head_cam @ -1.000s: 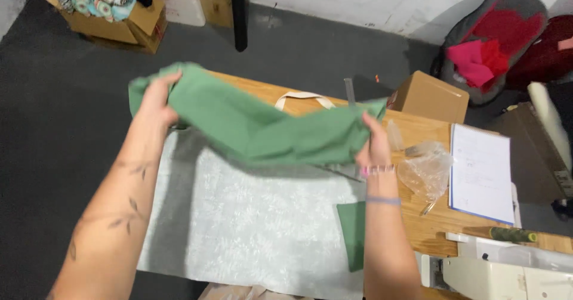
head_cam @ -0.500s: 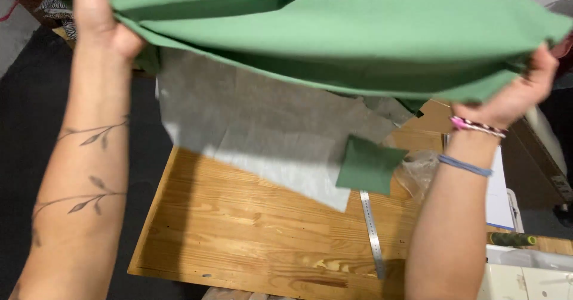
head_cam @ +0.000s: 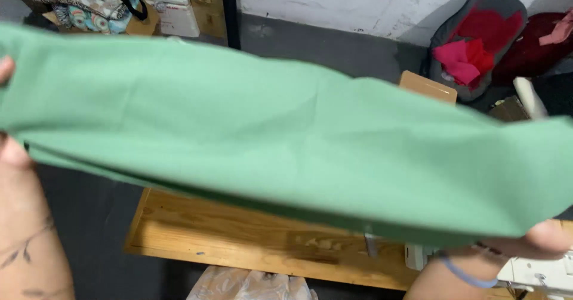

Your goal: The person aligns and pins a white fabric strip along the top edge of a green tote bag using a metal ruler for guidance. They then flip the bag to inspect the interior and handle a small patterned fabric square before moving to a different table to pick up a finished bag.

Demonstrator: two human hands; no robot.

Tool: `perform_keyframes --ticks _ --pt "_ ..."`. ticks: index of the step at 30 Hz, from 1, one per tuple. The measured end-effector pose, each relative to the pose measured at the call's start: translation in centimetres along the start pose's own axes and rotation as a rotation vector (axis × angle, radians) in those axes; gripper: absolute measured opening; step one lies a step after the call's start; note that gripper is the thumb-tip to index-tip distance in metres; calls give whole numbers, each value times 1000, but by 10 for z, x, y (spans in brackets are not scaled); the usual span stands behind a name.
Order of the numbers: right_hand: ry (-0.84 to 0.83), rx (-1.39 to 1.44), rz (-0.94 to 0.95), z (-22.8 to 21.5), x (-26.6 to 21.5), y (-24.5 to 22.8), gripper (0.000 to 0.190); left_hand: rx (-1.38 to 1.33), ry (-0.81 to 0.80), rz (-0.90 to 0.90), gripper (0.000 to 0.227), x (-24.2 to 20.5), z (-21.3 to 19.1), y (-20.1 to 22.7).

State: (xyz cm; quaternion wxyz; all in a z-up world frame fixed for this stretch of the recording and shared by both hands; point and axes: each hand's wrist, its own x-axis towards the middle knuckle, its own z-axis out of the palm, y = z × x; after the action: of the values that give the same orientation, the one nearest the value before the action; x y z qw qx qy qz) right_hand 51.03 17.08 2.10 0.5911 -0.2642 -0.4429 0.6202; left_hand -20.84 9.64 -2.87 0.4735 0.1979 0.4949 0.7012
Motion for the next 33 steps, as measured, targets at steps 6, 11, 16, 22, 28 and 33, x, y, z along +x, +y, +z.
perform_keyframes --ticks 6,11,16,22,28,33 --pt "-94 -12 332 -94 38 116 83 123 273 -182 25 -20 -18 -41" --pt "300 -114 238 -40 133 192 22 18 259 -285 17 57 -8 -84" --pt "202 211 316 29 176 168 34 -267 187 -135 29 90 41 -66" --pt "172 195 -295 -91 129 162 41 -434 5 189 39 19 63 -48" --pt "423 -427 380 -163 -9 256 53 -199 251 -72 54 -23 -16 -170" --pt "414 -559 877 -92 -71 280 35 180 524 -218 87 -55 -73 -256"
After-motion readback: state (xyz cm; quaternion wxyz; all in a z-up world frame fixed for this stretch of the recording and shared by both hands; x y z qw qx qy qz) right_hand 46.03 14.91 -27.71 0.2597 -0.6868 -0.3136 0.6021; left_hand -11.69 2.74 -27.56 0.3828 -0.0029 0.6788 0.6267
